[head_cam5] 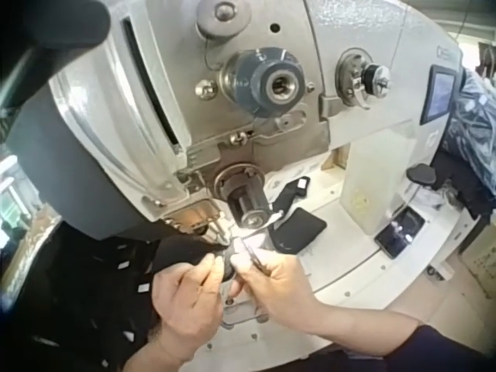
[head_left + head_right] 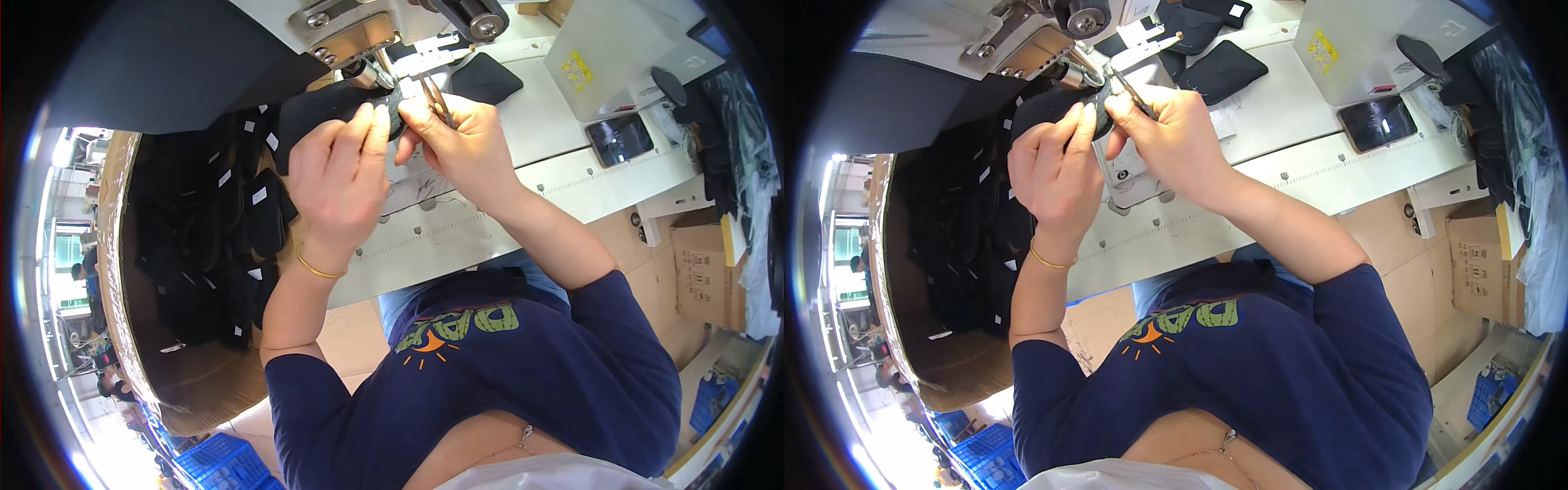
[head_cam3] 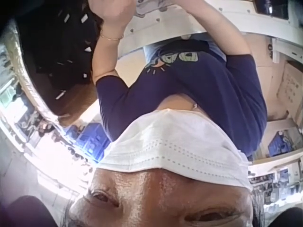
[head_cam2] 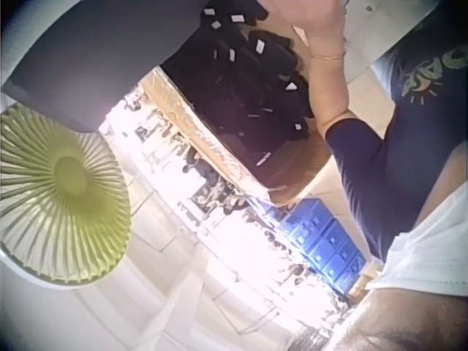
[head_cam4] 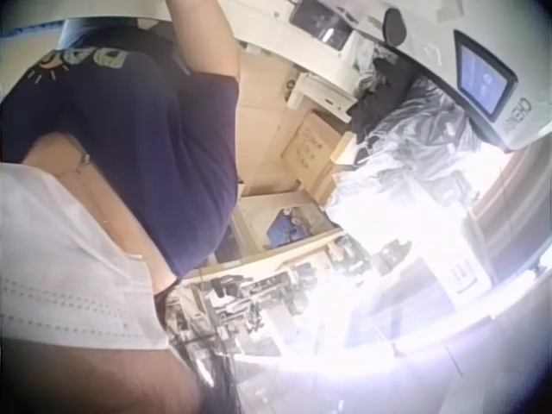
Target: The recorder is using a sewing machine to stitch together black fabric or leather shoe components.
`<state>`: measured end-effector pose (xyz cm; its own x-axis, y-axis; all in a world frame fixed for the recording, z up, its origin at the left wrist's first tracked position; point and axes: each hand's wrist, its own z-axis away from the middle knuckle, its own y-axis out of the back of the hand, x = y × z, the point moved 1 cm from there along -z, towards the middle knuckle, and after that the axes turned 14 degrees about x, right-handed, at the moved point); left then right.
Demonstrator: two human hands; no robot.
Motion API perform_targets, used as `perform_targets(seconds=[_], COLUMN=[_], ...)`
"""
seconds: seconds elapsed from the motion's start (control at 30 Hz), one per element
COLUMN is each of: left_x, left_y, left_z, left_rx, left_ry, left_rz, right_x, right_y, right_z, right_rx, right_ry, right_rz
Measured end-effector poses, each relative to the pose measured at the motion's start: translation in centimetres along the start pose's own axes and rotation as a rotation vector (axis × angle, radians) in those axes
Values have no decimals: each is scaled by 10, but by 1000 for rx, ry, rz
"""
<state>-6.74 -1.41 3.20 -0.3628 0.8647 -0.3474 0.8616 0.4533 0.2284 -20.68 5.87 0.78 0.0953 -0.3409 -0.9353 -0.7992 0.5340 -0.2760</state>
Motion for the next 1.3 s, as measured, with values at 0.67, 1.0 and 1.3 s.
perform_targets(seconds=[0.67,1.0,1.3], left_x=[31,22,14], left_y=[23,-3,-16], left_z=[-7,-13,-7], left_rx=[-77,-77,-70], left_ry=[57,55,95], left_rz=[40,17,18], right_x=[-4,-4,-8], right_y=[3,2,3], right_z=[0,0,-1], right_rx=[-5,41,10], right_ry=[-129,-160,-147], right_rz=[-73,-142,-122])
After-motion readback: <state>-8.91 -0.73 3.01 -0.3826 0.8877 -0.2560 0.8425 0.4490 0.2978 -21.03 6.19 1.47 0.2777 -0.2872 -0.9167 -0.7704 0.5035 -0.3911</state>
